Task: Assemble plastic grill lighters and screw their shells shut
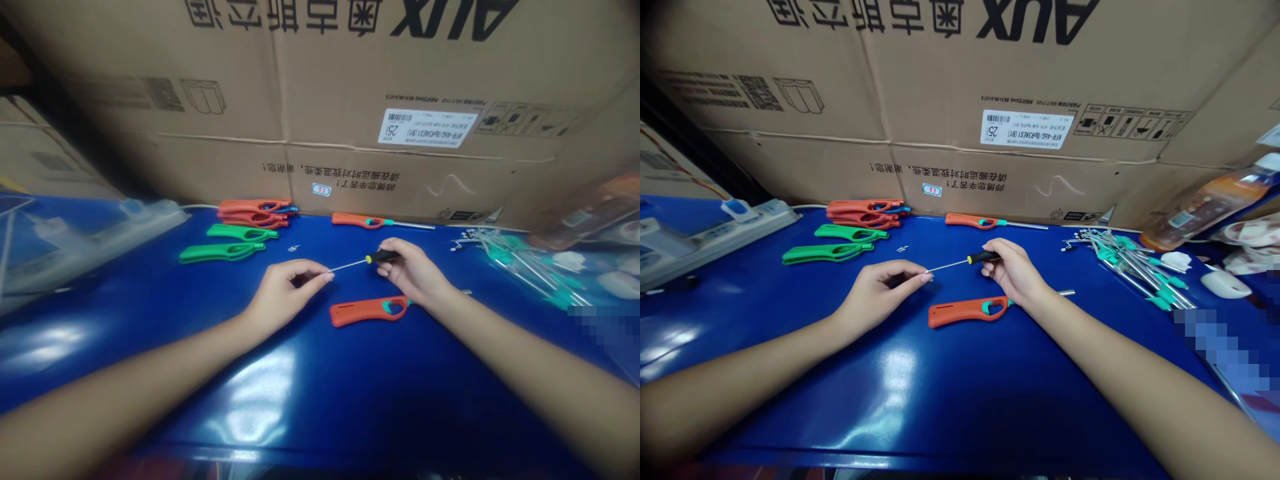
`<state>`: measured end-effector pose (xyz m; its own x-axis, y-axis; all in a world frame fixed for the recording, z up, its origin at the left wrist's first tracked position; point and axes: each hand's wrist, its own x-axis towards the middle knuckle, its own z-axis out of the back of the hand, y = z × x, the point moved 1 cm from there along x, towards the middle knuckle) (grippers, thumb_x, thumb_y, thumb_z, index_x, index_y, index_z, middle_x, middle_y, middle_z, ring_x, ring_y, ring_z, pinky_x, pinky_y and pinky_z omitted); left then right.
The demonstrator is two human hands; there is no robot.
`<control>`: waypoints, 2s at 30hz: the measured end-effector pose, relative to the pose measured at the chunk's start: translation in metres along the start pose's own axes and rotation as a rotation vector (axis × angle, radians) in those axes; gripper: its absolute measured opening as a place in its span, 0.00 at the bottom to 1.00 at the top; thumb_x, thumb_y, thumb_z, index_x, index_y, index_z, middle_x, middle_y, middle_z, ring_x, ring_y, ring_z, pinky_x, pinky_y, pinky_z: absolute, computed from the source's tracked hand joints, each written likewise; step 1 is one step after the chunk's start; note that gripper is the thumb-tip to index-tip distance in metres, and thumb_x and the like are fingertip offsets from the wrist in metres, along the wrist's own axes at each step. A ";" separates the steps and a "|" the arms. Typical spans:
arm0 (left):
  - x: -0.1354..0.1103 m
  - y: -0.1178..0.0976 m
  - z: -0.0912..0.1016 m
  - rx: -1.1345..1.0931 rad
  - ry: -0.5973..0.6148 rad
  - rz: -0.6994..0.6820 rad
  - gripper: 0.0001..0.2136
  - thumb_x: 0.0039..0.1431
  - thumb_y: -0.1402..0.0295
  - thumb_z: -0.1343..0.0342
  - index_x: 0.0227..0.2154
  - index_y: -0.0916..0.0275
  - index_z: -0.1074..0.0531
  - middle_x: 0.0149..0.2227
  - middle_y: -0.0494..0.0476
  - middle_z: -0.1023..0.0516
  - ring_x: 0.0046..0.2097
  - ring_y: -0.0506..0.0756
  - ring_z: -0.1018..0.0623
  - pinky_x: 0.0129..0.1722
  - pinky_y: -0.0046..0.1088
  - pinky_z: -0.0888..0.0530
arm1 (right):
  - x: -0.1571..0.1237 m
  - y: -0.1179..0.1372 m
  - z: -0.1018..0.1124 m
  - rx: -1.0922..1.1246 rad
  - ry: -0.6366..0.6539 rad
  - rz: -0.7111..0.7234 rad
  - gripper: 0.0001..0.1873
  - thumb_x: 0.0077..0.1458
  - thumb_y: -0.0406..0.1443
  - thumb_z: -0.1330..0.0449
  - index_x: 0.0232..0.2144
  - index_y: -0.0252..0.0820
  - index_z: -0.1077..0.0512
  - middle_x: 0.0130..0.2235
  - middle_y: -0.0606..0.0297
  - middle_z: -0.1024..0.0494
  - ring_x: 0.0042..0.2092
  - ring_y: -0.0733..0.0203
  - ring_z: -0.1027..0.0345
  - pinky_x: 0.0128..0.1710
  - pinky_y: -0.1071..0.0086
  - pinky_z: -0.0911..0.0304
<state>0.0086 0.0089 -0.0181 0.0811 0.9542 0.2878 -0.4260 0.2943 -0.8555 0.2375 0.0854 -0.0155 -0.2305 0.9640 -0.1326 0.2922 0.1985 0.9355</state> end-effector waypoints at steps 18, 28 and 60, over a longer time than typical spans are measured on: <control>-0.010 -0.009 -0.002 0.193 0.234 -0.316 0.07 0.65 0.68 0.41 0.36 0.61 0.18 0.35 0.55 0.15 0.36 0.53 0.19 0.37 0.28 0.25 | -0.045 0.058 -0.022 -0.669 0.273 0.605 0.20 0.48 0.27 0.37 0.41 0.48 0.36 0.34 0.69 0.29 0.32 0.63 0.31 0.31 0.67 0.34; -0.011 -0.012 0.000 0.145 0.179 -0.323 0.06 0.63 0.69 0.39 0.35 0.62 0.17 0.34 0.55 0.16 0.34 0.52 0.19 0.35 0.26 0.25 | -0.061 0.071 -0.034 -0.510 0.053 0.819 0.14 0.55 0.35 0.32 0.42 0.48 0.30 0.33 0.68 0.26 0.23 0.68 0.36 0.15 0.72 0.40; -0.018 -0.020 -0.006 -0.034 0.209 -0.089 0.05 0.59 0.66 0.34 0.32 0.61 0.17 0.30 0.52 0.17 0.28 0.49 0.24 0.28 0.23 0.31 | -0.069 0.057 -0.038 -0.633 0.070 0.835 0.18 0.61 0.38 0.36 0.53 0.52 0.31 0.37 0.64 0.24 0.28 0.64 0.28 0.15 0.73 0.31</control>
<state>0.0214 -0.0136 -0.0083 0.3036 0.9137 0.2700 -0.3783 0.3757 -0.8460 0.2350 0.0240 0.0589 -0.2388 0.7357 0.6338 -0.1510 -0.6729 0.7242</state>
